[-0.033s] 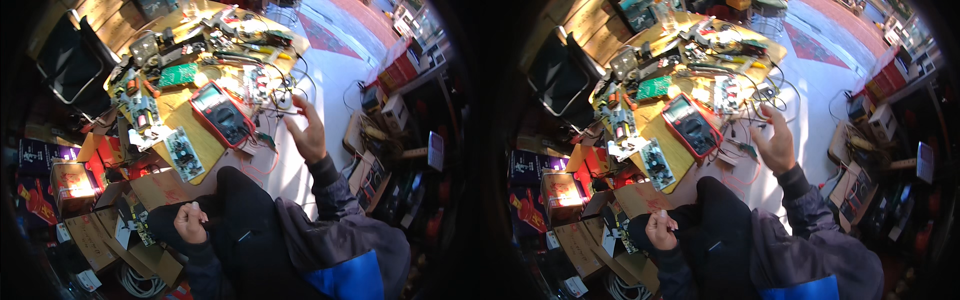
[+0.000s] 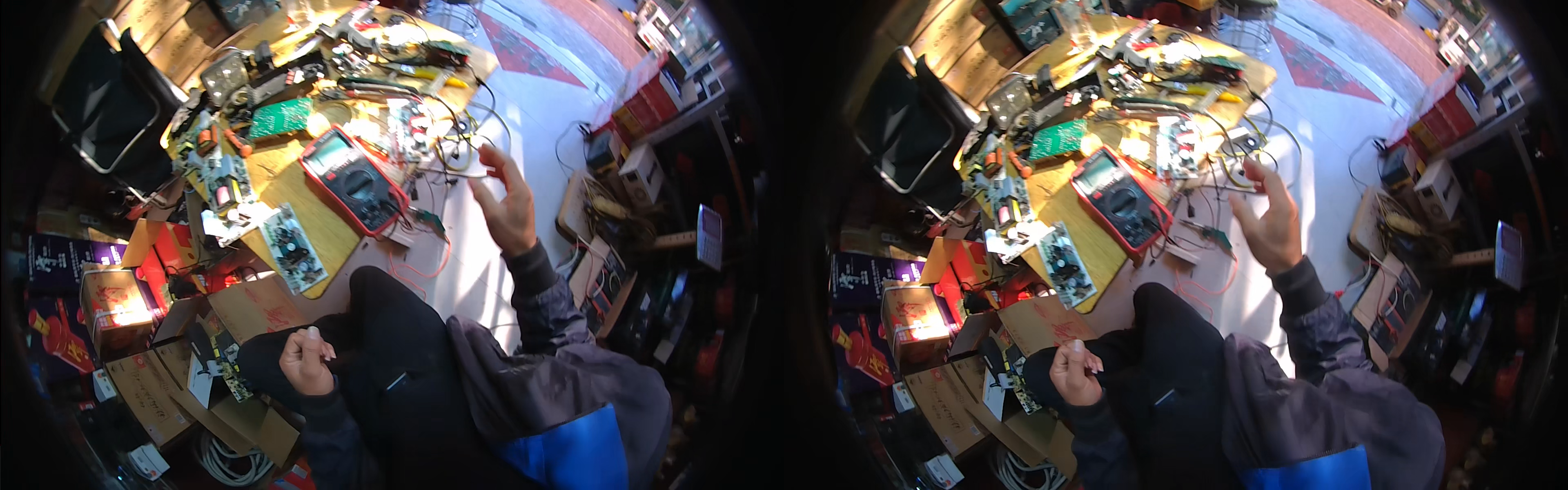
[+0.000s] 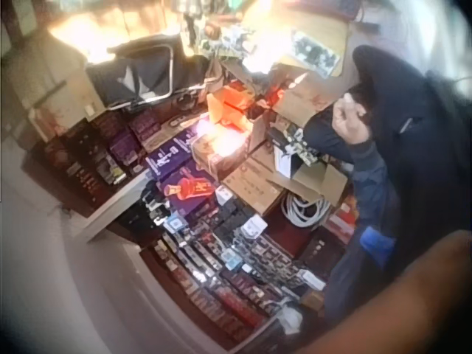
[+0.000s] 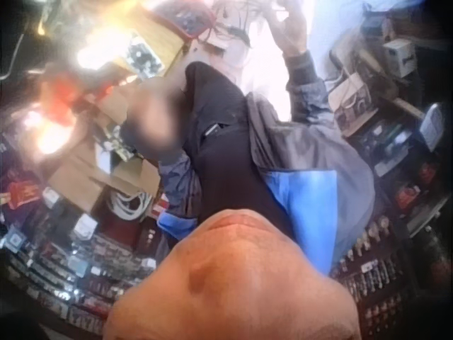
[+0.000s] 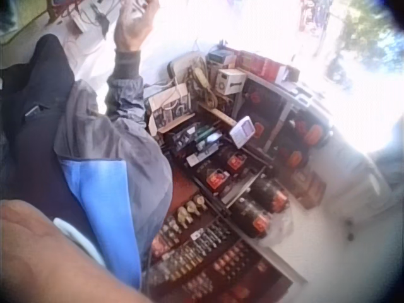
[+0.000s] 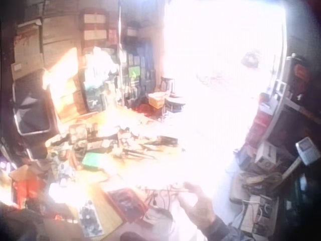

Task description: The person tests a green circuit board with a multimeter, then uses a soldering iron to reflow solder on several points. They flip the board, use a screwdriver to adjust a component, and continue soldering while seated on the floor.

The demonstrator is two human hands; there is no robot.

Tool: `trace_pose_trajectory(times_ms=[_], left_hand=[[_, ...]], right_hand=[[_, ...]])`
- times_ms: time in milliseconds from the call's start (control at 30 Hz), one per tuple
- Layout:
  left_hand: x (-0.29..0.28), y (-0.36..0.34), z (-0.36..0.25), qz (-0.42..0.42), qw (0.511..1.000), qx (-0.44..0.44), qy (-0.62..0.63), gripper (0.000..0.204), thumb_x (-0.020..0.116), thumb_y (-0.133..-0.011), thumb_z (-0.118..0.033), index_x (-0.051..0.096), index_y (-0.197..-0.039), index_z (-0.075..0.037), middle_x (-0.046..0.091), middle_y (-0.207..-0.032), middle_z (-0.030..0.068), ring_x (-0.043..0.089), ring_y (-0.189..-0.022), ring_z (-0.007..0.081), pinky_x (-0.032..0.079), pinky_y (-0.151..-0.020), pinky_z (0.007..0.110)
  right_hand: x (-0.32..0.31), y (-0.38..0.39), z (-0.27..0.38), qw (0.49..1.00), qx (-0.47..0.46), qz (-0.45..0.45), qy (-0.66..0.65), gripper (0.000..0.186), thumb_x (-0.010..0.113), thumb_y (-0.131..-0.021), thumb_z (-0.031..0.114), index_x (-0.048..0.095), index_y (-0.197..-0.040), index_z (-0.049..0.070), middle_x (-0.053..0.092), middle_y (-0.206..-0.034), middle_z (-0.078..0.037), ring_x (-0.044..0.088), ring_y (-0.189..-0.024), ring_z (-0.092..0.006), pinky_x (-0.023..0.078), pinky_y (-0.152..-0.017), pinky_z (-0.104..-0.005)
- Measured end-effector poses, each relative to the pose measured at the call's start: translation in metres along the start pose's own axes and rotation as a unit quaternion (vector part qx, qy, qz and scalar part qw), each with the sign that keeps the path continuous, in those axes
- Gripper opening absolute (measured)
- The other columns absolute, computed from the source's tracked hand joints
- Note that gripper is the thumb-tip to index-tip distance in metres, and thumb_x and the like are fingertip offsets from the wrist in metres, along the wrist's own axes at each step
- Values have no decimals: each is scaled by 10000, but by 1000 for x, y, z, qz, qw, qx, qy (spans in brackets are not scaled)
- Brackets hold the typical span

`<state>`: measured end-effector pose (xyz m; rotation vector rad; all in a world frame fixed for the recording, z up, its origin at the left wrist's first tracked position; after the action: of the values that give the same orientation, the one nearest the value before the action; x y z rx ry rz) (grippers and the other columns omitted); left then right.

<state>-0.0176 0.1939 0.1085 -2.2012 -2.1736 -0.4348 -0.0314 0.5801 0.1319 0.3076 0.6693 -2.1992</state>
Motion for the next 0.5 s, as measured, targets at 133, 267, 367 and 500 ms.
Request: trace_pose_trajectory(times_ms=[133, 267, 367, 500], left_hand=[[-2, -1, 3, -1, 1000, -6, -21, 340, 620, -1035, -129, 480, -727, -89, 475, -640, 23, 429, -534, 102, 434, -524, 280], [1, -1, 4, 6, 999, -20, -37, 344, 632, -1033, -135, 484, -726, -90, 473, -643, 25, 430, -551, 105, 441, -545, 278], [8, 1, 3, 22, 998, -20, -55, 340, 639, -1033, -139, 490, -732, -88, 474, -646, 27, 433, -554, 106, 441, -550, 278], [23, 2, 5, 33, 997, -19, -72, 335, 631, -1022, -101, 483, -724, -69, 476, -659, 31, 442, -560, 109, 442, -555, 272]], right_hand=[[-34, 10, -37, 996, 59, -23, -62, 367, 699, -951, 90, 644, -1297, -21, 733, -1195, -135, 689, -1101, -205, 521, -994, -326], [-47, 42, -59, 994, 113, -3, -11, 251, 685, -966, 81, 698, -1197, -15, 765, -1066, -105, 717, -959, -159, 564, -855, -289], [-45, 74, -73, 988, 155, 23, 7, 199, 687, -961, 91, 725, -1131, -6, 767, -964, -115, 721, -868, -151, 565, -803, -292], [-33, 127, -81, 975, 199, 97, 18, 224, 700, -927, 110, 724, -1116, -9, 756, -967, -155, 736, -877, -227, 559, -794, -327]])
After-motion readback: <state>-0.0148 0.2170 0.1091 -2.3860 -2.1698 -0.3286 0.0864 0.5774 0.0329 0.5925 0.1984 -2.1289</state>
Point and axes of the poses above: each hand's wrist, its own y-axis away from the middle knuckle, its own x-axis out of the palm, z = x × y, the point moved 2 cm from there along -y, towards the middle knuckle
